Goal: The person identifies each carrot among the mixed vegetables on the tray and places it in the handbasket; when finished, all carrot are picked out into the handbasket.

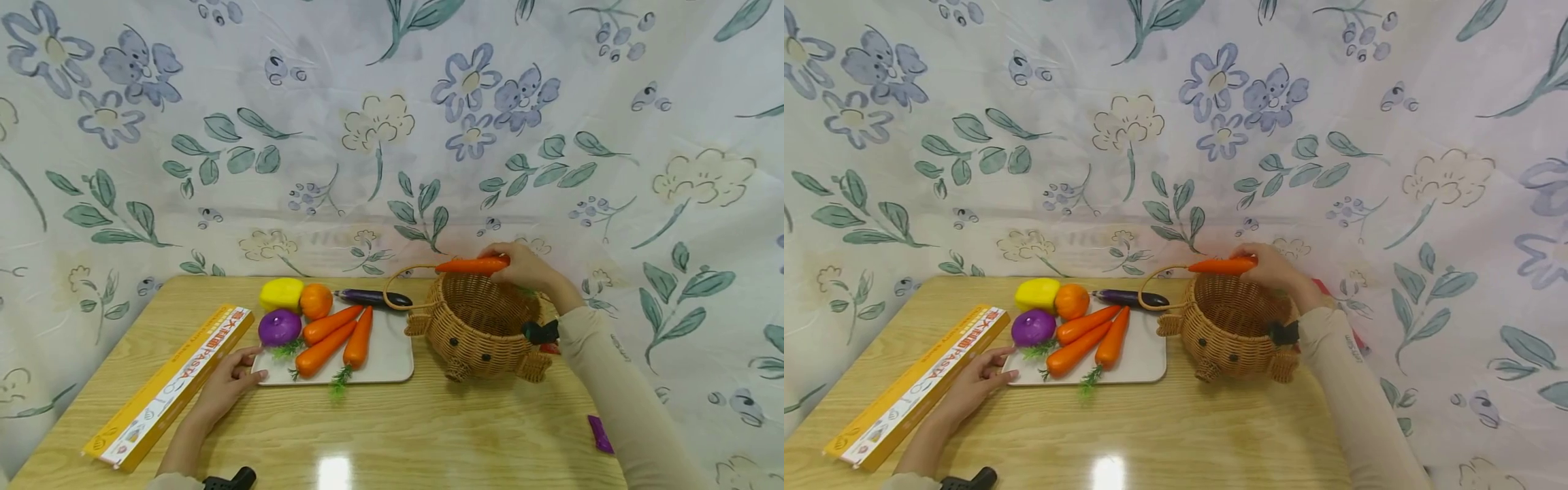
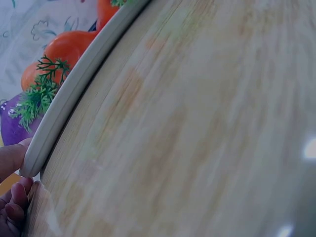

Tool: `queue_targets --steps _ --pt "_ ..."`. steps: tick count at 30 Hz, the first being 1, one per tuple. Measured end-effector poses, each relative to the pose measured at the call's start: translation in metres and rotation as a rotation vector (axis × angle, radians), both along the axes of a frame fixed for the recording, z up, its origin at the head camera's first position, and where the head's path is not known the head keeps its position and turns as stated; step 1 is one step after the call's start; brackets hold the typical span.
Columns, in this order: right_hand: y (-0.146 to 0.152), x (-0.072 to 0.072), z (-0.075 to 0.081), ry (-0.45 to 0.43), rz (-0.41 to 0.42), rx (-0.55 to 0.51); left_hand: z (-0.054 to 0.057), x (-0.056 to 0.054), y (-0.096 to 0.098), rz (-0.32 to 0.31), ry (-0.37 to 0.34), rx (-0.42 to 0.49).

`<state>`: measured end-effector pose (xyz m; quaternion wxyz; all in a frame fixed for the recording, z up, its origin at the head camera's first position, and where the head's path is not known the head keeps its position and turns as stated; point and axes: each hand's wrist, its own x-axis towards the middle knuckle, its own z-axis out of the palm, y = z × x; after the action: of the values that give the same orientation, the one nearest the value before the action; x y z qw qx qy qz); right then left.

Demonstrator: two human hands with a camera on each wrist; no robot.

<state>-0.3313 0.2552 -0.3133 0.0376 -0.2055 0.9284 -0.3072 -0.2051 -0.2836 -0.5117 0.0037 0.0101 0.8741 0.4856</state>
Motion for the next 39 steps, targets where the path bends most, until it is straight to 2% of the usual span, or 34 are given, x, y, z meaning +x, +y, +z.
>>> queue_targets --steps 14,16,24,35,39 --pt "0.014 -0.013 -0.005 -0.161 0.035 0.022 -0.003 0.001 -0.001 0.002 -0.001 0.016" --pt "0.014 -0.015 -0.006 -0.162 0.037 0.039 -0.003 0.0 0.0 0.003 -0.001 0.017" --pt "0.009 -0.023 -0.015 -0.17 0.051 0.054 -0.003 0.0 0.0 0.004 0.001 0.032" --pt "0.005 -0.036 -0.031 -0.28 0.087 0.063 0.0 -0.001 0.001 0.003 0.006 0.024" --pt "0.003 -0.041 -0.037 -0.321 0.079 0.103 -0.001 -0.002 0.001 0.002 0.005 0.031"
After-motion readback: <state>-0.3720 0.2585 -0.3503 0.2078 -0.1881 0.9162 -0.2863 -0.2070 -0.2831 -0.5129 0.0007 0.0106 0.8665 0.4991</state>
